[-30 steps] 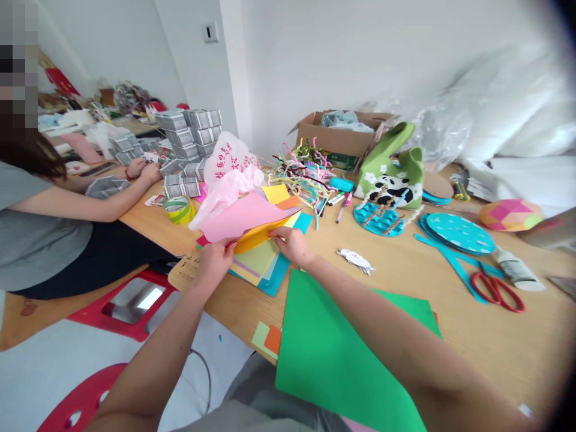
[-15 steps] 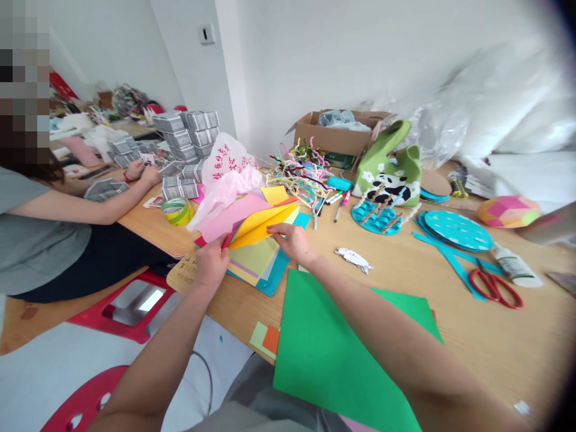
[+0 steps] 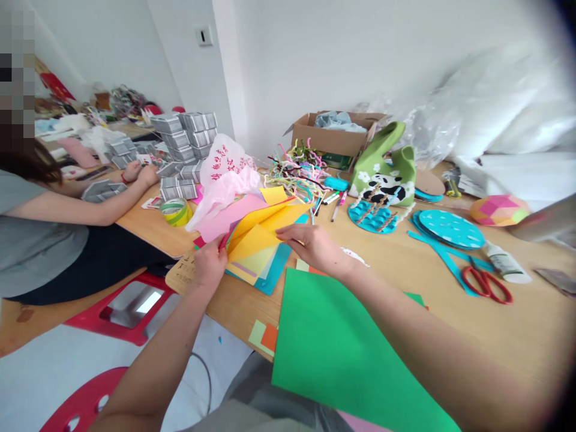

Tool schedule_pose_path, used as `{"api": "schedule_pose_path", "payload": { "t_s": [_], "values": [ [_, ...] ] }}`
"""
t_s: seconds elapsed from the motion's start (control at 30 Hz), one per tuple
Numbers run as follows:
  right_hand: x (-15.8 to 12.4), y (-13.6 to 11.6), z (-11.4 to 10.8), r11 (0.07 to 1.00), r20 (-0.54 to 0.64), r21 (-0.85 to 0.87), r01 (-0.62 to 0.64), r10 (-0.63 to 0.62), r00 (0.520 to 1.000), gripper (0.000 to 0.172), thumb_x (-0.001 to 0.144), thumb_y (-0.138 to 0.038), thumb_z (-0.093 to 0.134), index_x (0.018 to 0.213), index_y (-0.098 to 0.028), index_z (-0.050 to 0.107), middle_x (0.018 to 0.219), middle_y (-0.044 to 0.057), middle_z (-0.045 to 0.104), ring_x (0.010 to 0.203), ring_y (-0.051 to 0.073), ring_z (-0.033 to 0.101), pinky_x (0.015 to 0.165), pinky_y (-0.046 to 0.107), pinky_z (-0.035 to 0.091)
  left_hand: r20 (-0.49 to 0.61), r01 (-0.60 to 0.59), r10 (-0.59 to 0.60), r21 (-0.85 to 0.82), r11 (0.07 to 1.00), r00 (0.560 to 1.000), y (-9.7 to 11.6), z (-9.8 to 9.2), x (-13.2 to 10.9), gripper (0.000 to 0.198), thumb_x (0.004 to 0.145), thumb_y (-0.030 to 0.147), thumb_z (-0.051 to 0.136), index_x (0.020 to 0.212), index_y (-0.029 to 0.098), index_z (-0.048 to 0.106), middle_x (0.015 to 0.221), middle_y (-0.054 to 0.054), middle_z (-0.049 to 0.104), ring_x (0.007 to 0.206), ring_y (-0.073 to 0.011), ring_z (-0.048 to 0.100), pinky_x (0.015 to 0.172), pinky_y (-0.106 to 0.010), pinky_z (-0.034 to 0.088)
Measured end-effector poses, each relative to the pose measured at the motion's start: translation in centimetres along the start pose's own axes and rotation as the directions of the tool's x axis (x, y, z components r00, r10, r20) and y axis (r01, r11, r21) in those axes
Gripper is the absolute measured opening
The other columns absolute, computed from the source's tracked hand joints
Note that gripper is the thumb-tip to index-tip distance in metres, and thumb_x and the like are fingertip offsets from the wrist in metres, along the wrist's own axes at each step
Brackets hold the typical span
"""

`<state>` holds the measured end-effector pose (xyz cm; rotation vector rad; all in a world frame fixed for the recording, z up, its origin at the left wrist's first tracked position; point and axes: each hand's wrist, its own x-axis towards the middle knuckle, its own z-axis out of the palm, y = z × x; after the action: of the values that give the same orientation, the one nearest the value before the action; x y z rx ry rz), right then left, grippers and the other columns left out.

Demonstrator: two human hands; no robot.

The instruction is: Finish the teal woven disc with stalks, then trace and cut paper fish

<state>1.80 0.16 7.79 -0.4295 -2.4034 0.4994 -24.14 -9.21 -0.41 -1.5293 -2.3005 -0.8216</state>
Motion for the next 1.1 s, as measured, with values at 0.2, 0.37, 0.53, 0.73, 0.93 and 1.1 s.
{"api": "schedule_pose_path", "payload": {
  "t_s": [0.2, 0.37, 0.53, 0.73, 0.93, 1.1],
  "values": [
    [-3.9, -6.0, -6.2, 0.967, 0.026, -0.241, 0.089, -0.085, 0.996, 0.028, 0.092, -0.014, 0.046, 0.110, -0.022, 0.065, 0.110, 0.007, 0.070, 0.104, 0.019, 0.065, 0.088, 0.034, 0.054, 0.031, -0.008, 0.009, -0.024, 1.000, 0.999, 0.2, -0.3, -0.3, 0.036, 0.084, 0.023, 0.049, 0.115, 0.021, 0.067, 0.087, -0.009, 0.074, 0.076, -0.0226, 0.067, 0.069, -0.029, 0.045],
    [-10.8, -11.2, -9.2, 0.833, -0.127, -0.551, -0.042, -0.034, 0.991, 0.046, 0.088, -0.013, 0.050, 0.131, -0.027, 0.052, 0.122, 0.007, 0.065, 0.107, 0.021, 0.064, 0.091, 0.034, 0.054, 0.011, -0.032, 0.032, -0.006, 0.999, 0.999, 0.0, 0.0, -0.4, 0.036, 0.083, 0.023, 0.049, 0.113, 0.020, 0.068, 0.083, -0.008, 0.073, 0.072, -0.0216, 0.065, 0.068, -0.028, 0.043],
    [-18.0, -14.9, -6.8, 0.691, -0.182, -0.709, -0.137, 0.009, 0.983, 0.050, 0.088, -0.009, 0.047, 0.137, -0.017, 0.048, 0.128, 0.013, 0.060, 0.114, 0.024, 0.060, 0.092, 0.035, 0.052, 0.032, -0.046, 0.044, 0.049, 0.998, 0.999, 0.2, -0.1, -0.3, 0.037, 0.082, 0.022, 0.048, 0.114, 0.020, 0.068, 0.083, -0.009, 0.073, 0.072, -0.0215, 0.064, 0.065, -0.028, 0.042],
    [-21.9, -16.1, -0.2, 0.654, -0.161, -0.733, -0.188, 0.102, 0.982, 0.041, 0.084, 0.000, 0.039, 0.120, -0.004, 0.056, 0.112, 0.022, 0.067, 0.097, 0.023, 0.067, 0.072, 0.030, 0.055, 0.060, -0.075, 0.068, 0.126, 0.989, 0.996, 0.7, -0.4, -0.3, 0.039, 0.083, 0.026, 0.045, 0.115, 0.020, 0.068, 0.080, -0.009, 0.073, 0.073, -0.0241, 0.064, 0.063, -0.029, 0.040],
    [-20.5, -16.5, 3.4, 0.646, -0.118, -0.715, -0.267, 0.265, 0.957, 0.033, 0.082, 0.000, 0.038, 0.109, -0.004, 0.058, 0.090, 0.015, 0.069, 0.066, 0.018, 0.064, 0.055, 0.029, 0.049, 0.061, -0.122, 0.114, 0.157, 0.980, 0.992, 0.8, -0.6, -0.5, 0.040, 0.085, 0.027, 0.044, 0.116, 0.020, 0.067, 0.076, -0.009, 0.072, 0.070, -0.0243, 0.064, 0.062, -0.030, 0.040],
    [-18.6, -16.9, 3.7, 0.678, -0.005, -0.697, -0.232, 0.320, 0.947, 0.031, 0.077, -0.003, 0.051, 0.108, -0.007, 0.055, 0.076, 0.006, 0.061, 0.058, 0.017, 0.056, 0.049, 0.030, 0.040, 0.083, -0.155, 0.144, 0.140, 0.978, 0.986, 0.5, -0.5, -0.7, 0.039, 0.083, 0.027, 0.046, 0.116, 0.020, 0.067, 0.084, -0.010, 0.073, 0.076, -0.0259, 0.066, 0.065, -0.032, 0.044]
  ]
}}
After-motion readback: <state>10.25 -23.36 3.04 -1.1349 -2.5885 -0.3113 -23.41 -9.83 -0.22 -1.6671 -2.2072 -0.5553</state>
